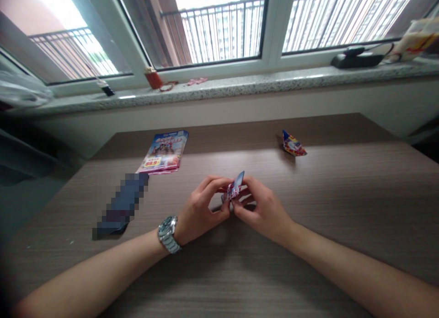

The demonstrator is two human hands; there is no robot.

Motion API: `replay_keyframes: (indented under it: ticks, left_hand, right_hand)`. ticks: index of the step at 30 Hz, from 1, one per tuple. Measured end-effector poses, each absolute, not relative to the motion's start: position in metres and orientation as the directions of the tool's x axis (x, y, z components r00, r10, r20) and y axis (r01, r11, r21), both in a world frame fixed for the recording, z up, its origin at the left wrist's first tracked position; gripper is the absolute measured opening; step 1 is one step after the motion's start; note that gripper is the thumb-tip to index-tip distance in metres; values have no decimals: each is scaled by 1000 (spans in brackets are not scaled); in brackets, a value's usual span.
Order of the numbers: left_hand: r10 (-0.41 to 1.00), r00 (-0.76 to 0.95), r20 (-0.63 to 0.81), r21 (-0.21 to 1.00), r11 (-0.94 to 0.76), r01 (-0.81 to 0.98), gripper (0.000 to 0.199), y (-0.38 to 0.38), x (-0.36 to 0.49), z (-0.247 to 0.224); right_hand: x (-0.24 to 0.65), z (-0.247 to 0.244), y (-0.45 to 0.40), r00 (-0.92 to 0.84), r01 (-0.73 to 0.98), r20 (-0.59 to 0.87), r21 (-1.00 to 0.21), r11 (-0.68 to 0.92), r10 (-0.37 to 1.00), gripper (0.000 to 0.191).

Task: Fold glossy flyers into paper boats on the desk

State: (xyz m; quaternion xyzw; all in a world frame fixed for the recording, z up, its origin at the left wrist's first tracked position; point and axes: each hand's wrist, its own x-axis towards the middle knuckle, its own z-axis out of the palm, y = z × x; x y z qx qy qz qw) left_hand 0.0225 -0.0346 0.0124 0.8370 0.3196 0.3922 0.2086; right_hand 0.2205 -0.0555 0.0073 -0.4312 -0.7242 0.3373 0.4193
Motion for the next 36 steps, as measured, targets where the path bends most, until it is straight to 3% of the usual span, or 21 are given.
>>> replay_keyframes:
  ticks: [11, 19, 36]
  left_hand:
    - [703, 483, 522, 626, -700, 343, 54, -35, 24, 14]
    - [697, 480, 532, 574, -714, 401, 56, -35, 22, 14]
    - [660, 554, 507, 541, -744, 391, 66, -36, 22, 12]
  right_hand:
    - [222, 8, -56, -282, 383, 318, -828, 410, 905, 29]
    - [223, 6, -57, -290, 430, 376, -770, 471, 880, 32]
    - [221, 4, -57, -348, 340, 442, -763, 550, 827, 41]
